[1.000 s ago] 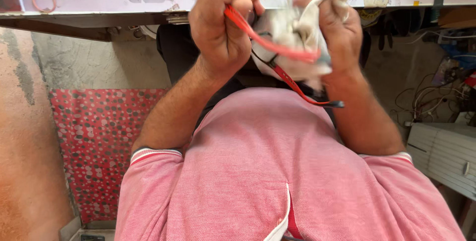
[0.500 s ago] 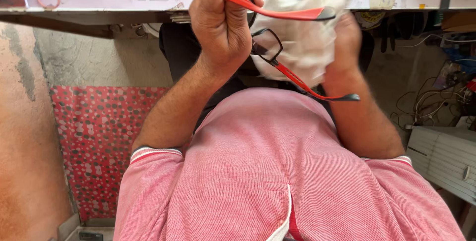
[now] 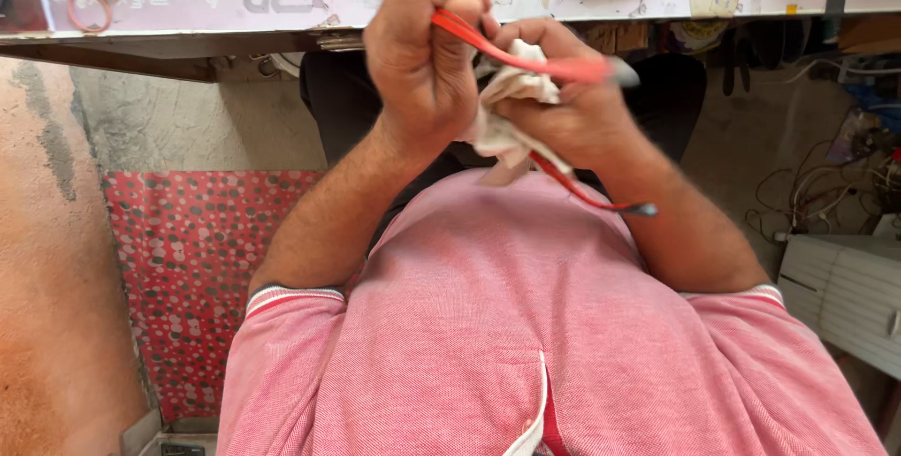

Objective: The person cleans a pair of eyeglasses with a spray and cloth, then disassembles a smartphone by removing the back cover and battery. They use a small screwdriver to manipulate internal components on the workbench.

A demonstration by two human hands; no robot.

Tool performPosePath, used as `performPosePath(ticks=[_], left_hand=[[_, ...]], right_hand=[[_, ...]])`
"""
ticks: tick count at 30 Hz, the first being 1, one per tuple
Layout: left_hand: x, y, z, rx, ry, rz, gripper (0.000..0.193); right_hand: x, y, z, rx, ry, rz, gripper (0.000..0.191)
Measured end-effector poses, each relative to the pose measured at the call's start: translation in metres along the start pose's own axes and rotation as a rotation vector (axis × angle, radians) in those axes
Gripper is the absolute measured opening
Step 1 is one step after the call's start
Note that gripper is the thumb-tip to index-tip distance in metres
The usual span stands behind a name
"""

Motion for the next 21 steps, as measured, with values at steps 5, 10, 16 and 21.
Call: performPosePath(ticks=[5,10,16,21], left_hand=[[0.006,0.001,0.002,-0.037,0.029,0.028,0.029],[-0.002,-0.005,0.01,-0.011,0.04,0.028,0.031],[-0.005,-0.008,0.008,0.037,0.049,0.158,0.034],[0.001,0.005,-0.007,-0.005,0.146,0.357,0.037]], right_hand=[[0.003,-0.004,-0.003,-0.073,0.017,0.131,0.035],[-0.007,-0.005,-0.012,0.155,0.043,0.203,0.034],[-0.014,0.019,0.001,0.055,-0.177,0.424,0.017],[-0.007,-0.018,0.021,0.171,-0.287,0.662,0.031]])
Point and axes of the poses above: each hand's wrist, its own z-axis towards the middle knuckle, its own x-axis out of the palm, y = z × x, the point moved 6 cm from there along z, towards the middle knuckle, and after that the axes turned 4 degrees about -y, right-handed, at the moved point
